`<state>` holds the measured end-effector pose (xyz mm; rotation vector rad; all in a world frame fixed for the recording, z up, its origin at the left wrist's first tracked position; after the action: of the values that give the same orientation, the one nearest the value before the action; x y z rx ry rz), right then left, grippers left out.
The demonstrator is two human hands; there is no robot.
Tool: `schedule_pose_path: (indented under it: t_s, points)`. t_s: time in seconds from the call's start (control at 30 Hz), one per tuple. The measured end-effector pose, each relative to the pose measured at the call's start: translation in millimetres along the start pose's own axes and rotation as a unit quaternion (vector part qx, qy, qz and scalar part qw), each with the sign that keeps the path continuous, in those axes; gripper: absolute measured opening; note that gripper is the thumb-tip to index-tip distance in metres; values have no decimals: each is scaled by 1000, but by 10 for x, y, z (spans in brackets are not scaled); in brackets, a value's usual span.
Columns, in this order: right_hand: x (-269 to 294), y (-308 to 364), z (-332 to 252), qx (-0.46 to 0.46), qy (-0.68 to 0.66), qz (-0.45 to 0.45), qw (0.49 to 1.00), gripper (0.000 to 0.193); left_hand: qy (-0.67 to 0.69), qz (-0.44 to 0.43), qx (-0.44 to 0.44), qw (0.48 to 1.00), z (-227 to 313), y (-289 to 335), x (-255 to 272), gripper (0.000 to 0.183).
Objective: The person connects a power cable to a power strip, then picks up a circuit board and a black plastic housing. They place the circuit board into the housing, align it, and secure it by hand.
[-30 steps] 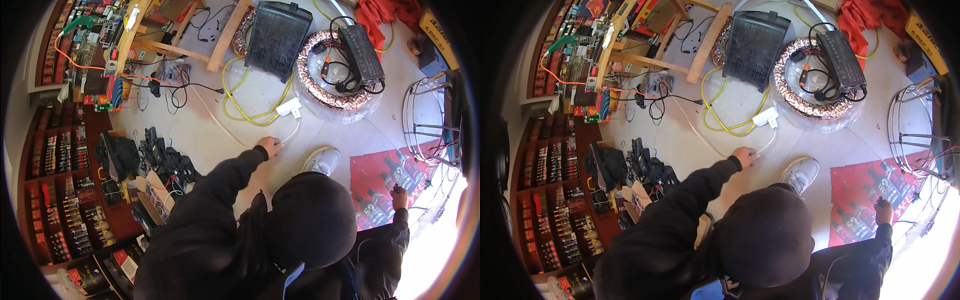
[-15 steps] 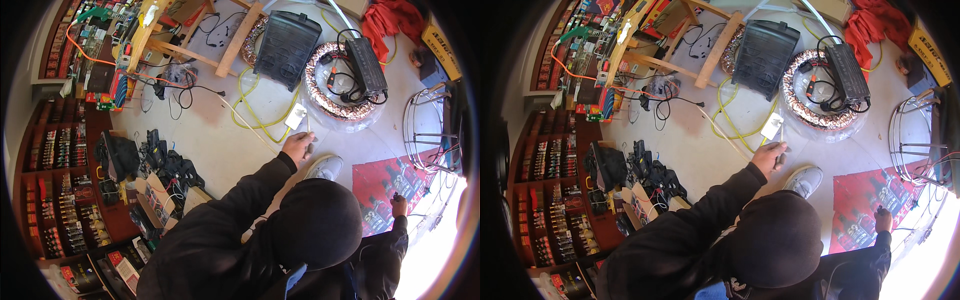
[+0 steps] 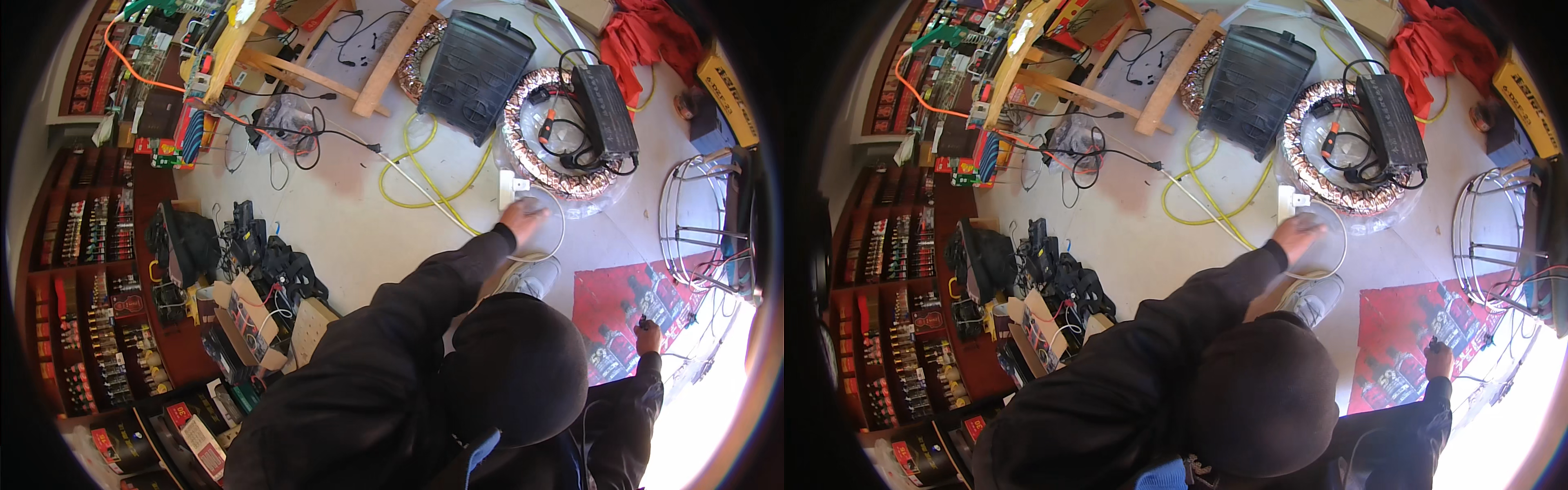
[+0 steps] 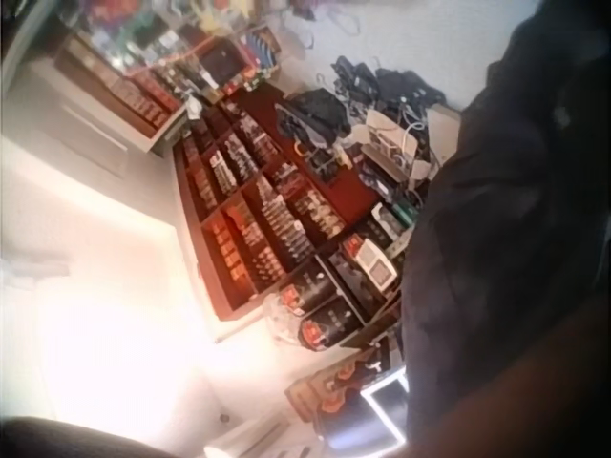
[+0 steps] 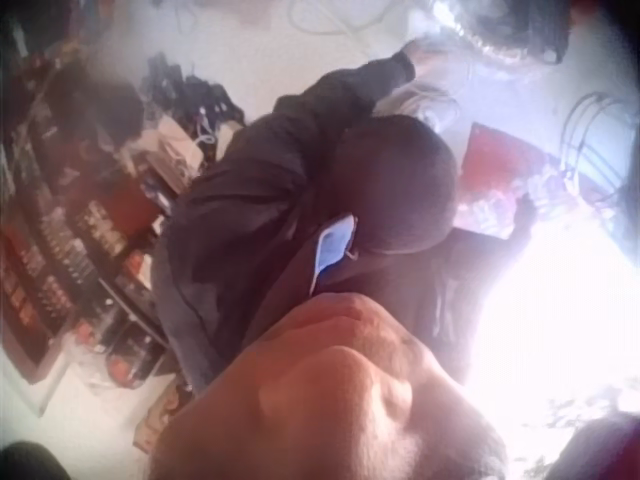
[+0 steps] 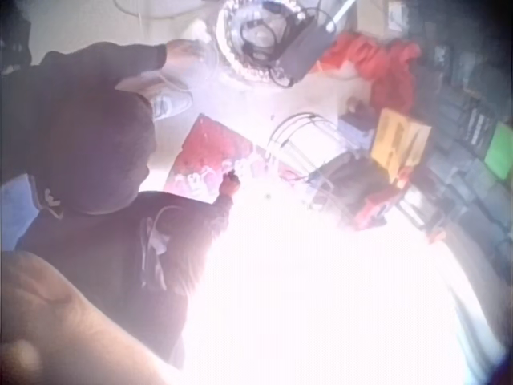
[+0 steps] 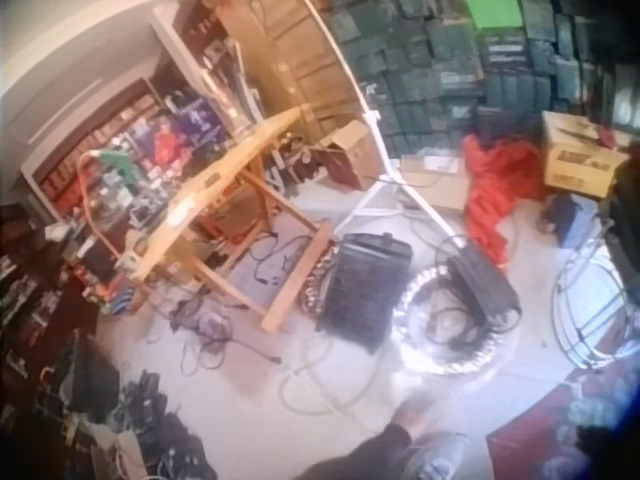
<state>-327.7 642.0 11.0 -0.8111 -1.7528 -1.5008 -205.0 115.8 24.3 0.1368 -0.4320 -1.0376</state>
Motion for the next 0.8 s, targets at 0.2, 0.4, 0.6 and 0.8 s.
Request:
schedule_pose_path:
  t_s: [0.2,0.4,0.6,0.8]
  points:
    - [-24,99,58,-4,-44,-26,999,30,-161,348,74,920,-1051,-69,2048,45]
    - [14,121,30,5,-39,-21,999,27,-46,259,372,890,-1680,55,2585,60]
    - [-11,115,103,-13,-42,-39,998,29,-202,202,351,892,-1690,-164,2509,34]
    - [-20,118,112,33,-37,7,999,26,328,228,274,875,-848,428,1676,15]
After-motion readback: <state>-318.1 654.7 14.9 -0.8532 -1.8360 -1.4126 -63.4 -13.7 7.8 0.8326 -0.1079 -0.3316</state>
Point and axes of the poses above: each hand's wrist, its own y-axis away from the middle knuckle, its own x-axis out of the back of the hand, z = x × y, the point moved 6 cm from there along -y, towards the middle knuckle, and after that the axes turned 6 degrees about y, right-handed, at the moved point
